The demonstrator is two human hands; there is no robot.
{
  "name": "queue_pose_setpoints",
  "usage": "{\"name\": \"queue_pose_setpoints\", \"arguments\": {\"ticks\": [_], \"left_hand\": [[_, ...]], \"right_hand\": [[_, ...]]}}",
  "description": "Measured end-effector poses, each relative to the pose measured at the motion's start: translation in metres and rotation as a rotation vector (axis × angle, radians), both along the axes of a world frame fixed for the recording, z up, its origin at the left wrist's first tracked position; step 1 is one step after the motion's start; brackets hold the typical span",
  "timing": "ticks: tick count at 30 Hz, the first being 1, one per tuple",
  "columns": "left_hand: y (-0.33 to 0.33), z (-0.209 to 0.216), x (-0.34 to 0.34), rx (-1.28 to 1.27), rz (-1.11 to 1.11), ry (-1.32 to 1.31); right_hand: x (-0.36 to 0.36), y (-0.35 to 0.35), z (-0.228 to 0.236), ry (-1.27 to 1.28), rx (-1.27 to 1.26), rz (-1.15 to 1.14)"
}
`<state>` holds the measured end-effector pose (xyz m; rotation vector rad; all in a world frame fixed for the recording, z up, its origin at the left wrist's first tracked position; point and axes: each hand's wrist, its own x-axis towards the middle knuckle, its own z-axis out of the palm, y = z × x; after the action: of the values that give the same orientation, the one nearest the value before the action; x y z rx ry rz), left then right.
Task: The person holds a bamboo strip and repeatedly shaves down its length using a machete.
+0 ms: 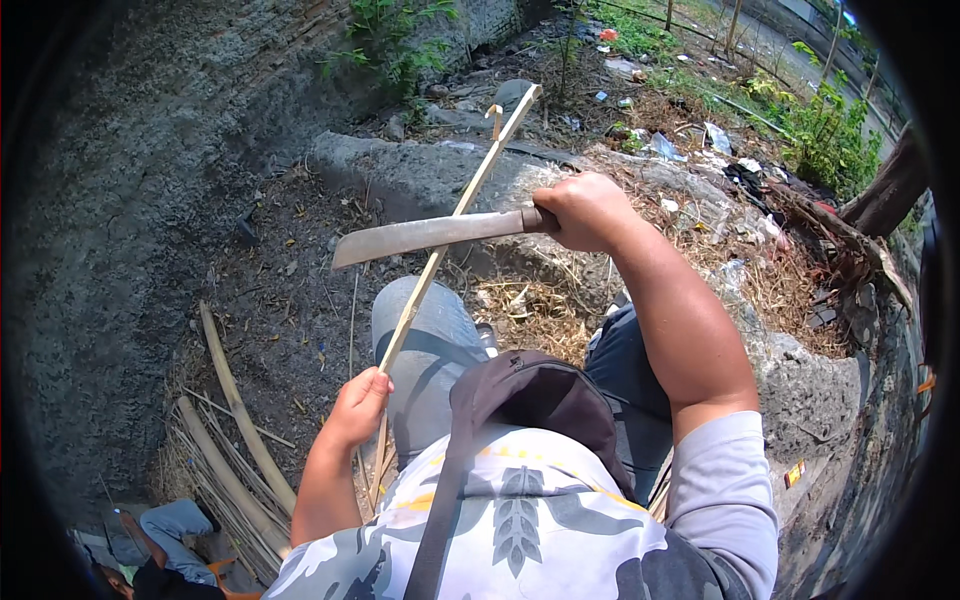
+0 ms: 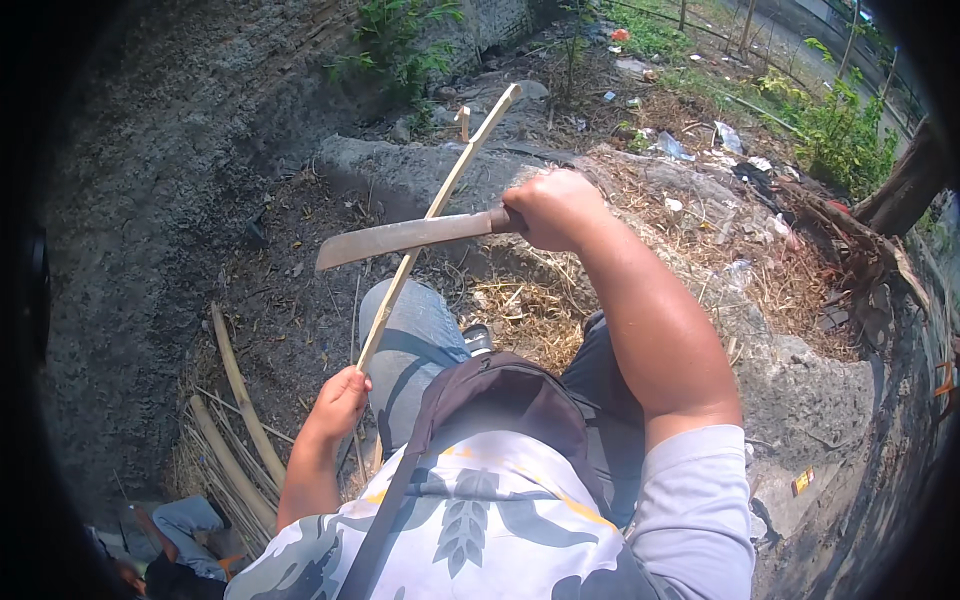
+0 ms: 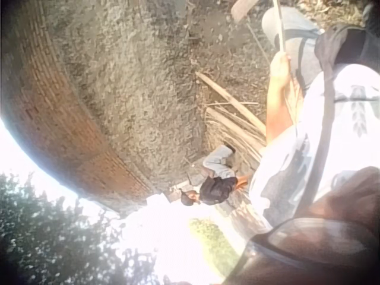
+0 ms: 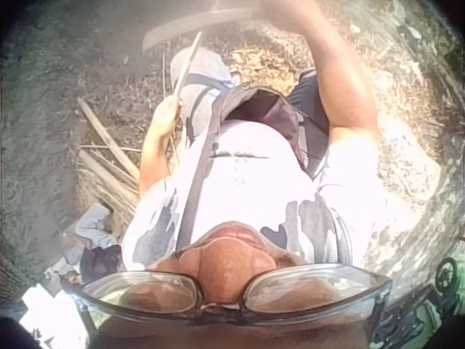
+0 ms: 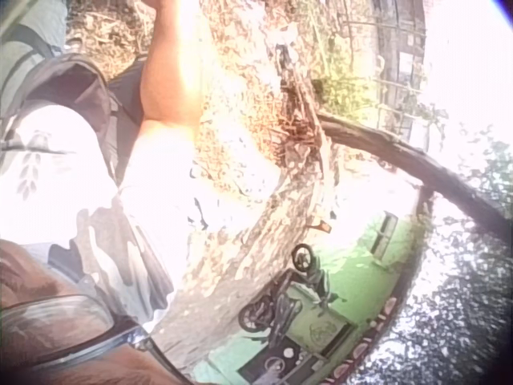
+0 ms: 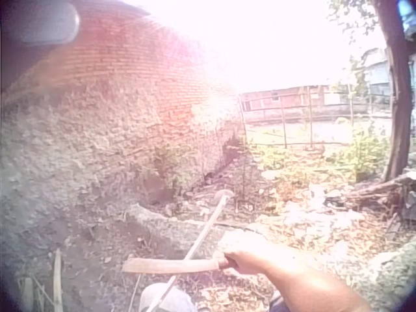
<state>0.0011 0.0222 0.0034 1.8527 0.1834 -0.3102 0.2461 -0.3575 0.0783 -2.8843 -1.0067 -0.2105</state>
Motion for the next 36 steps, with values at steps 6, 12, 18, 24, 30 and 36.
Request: {"name": "queue_pose_setpoints", "arguments": {"ticks": [6, 12, 18, 24, 30, 36], "left_hand": [[0.01, 0.001, 0.0, 0.075, 0.024, -0.023], [0.017, 0.016, -0.013, 0.183, -0.054, -0.036], [0.026, -0.005, -0.026, 0.085, 0.022, 0.067], [0.022, -0.006, -0.025, 0.038, 0.019, 0.024], [0.012, -0.008, -0.01, 0.052, 0.04, 0.043], [0.014, 0.004, -0.009, 0.019, 0.009, 0.045]], "right_hand": [[0.005, 0.006, -0.006, -0.05, 0.048, 0.116], [0.037, -0.063, -0.031, 0.121, 0.314, -0.338], [0.023, -0.041, -0.017, 0.229, 0.217, -0.301], [0.022, -0.035, -0.017, 0.306, 0.36, -0.214], [-0.005, 0.007, -0.003, 0.091, 0.066, 0.054], [0.02, -0.016, -0.022, -0.152, 0.157, 0.051]]}}
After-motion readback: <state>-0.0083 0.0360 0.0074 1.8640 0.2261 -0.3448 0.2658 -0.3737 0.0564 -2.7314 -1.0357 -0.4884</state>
